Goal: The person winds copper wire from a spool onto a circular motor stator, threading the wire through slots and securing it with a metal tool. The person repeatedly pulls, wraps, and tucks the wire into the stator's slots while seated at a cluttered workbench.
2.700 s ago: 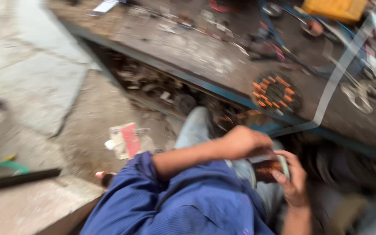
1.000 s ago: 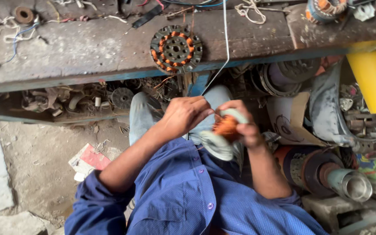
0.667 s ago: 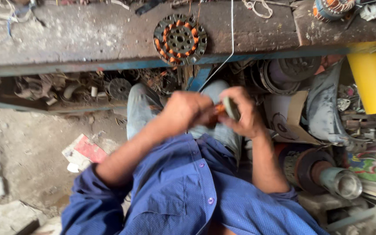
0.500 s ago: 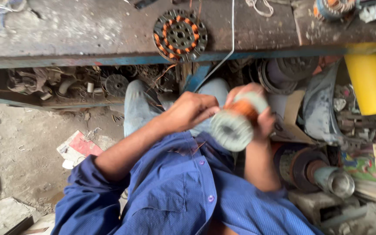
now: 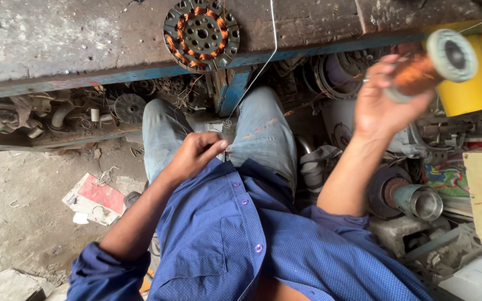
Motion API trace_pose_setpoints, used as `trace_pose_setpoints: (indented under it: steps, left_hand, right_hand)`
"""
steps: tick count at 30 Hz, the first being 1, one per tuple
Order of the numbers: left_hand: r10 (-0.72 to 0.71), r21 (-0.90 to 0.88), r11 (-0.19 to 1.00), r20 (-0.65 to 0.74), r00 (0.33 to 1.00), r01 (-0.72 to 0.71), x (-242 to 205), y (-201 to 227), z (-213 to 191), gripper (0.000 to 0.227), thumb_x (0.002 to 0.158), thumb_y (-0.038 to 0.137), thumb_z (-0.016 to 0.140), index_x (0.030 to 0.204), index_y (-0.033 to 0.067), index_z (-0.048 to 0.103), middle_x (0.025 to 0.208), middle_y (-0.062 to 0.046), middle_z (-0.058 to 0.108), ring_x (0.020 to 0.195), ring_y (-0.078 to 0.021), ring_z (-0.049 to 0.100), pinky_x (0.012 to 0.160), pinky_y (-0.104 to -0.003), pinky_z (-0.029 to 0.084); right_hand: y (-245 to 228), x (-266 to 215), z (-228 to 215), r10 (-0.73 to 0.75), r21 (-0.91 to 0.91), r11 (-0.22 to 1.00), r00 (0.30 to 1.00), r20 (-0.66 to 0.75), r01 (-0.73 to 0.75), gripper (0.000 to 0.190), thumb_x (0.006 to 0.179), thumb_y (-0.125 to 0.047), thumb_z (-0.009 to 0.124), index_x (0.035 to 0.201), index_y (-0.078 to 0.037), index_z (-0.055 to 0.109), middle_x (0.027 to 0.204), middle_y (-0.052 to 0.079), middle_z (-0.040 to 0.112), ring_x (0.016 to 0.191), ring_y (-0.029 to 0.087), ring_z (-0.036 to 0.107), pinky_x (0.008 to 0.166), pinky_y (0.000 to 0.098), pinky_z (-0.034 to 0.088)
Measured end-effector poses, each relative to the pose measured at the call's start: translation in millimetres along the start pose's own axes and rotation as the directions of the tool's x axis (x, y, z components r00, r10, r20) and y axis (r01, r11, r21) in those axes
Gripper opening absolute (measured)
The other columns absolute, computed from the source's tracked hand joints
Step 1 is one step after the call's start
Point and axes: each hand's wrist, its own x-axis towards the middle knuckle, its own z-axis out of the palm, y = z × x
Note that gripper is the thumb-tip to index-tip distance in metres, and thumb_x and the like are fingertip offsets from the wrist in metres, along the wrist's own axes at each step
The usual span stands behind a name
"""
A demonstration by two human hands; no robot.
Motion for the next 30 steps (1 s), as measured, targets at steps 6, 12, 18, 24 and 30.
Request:
trace_pose_setpoints:
  steps: [6, 12, 18, 24, 30]
  left_hand:
    - [0.024, -0.057, 0.998, 0.085, 0.996, -0.019, -31.7, 37.2, -20.8, 0.043, 0.097, 0.019, 0.073, 0.068, -0.0014, 0.049, 0.06, -0.006, 0.042, 0.057, -0.0127, 0.039, 0.052, -0.035, 0.036]
    - [0.487, 0.11, 0.873, -0.228, 0.843, -0.474, -33.1, 109.7, -73.0, 0.042, 0.095, 0.012, 0.079, 0.065, 0.0056, 0.05, 0.062, -0.003, 0.047, 0.06, -0.0143, 0.052, 0.061, -0.034, 0.044]
    - [0.41, 0.319, 0.911, -0.629, 0.661, -0.261, 21.6, 123.9, -112.8, 0.044, 0.107, -0.002, 0.074, 0.074, -0.001, 0.044, 0.067, -0.008, 0.041, 0.055, -0.0161, 0.04, 0.052, -0.027, 0.032]
    - [0.493, 0.631, 0.649, 0.077, 0.867, -0.425, 31.5, 99.8, -40.4, 0.016, 0.086, 0.021, 0.074, 0.074, 0.0131, 0.068, 0.072, -0.006, 0.066, 0.067, -0.0279, 0.067, 0.058, -0.044, 0.052]
    - [0.588, 0.397, 0.69, 0.18, 0.788, -0.605, 3.6, 92.6, 25.3, 0.031, 0.095, 0.027, 0.073, 0.074, 0.0086, 0.06, 0.071, -0.007, 0.06, 0.062, -0.0278, 0.063, 0.051, -0.042, 0.048]
  right_hand:
    - [-22.4, 18.2, 9.3, -0.671, -0.659, 0.419, 0.702, 0.239, 0.625, 0.067, 0.095, -0.056, 0.067, 0.122, 0.005, 0.061, 0.101, 0.022, 0.065, 0.083, 0.028, 0.062, 0.057, 0.0339, 0.047]
    - [42.4, -18.8, 45.1, 0.185, -0.525, -0.647, 0.782, 0.595, 0.552, 0.044, 0.094, -0.026, 0.079, 0.128, -0.004, 0.061, 0.122, 0.014, 0.062, 0.121, 0.029, 0.058, 0.108, 0.042, 0.046]
    - [70.9, -71.4, 55.3, 0.706, -0.918, 0.395, 0.644, 0.294, -0.015, 0.055, 0.091, -0.045, 0.072, 0.123, 0.0, 0.067, 0.115, 0.014, 0.071, 0.094, 0.022, 0.068, 0.081, 0.0333, 0.053]
    - [16.3, -72.0, 49.7, 0.158, -0.527, 0.844, 0.894, 0.42, 0.099, 0.067, 0.092, -0.055, 0.066, 0.14, -0.009, 0.056, 0.116, 0.012, 0.063, 0.084, 0.016, 0.062, 0.056, 0.0214, 0.046]
    - [38.6, -54.4, 33.7, -0.214, -0.902, 0.032, 0.885, 0.414, 0.43, 0.063, 0.097, -0.053, 0.07, 0.139, -0.01, 0.051, 0.127, 0.014, 0.061, 0.11, 0.027, 0.066, 0.075, 0.0334, 0.05]
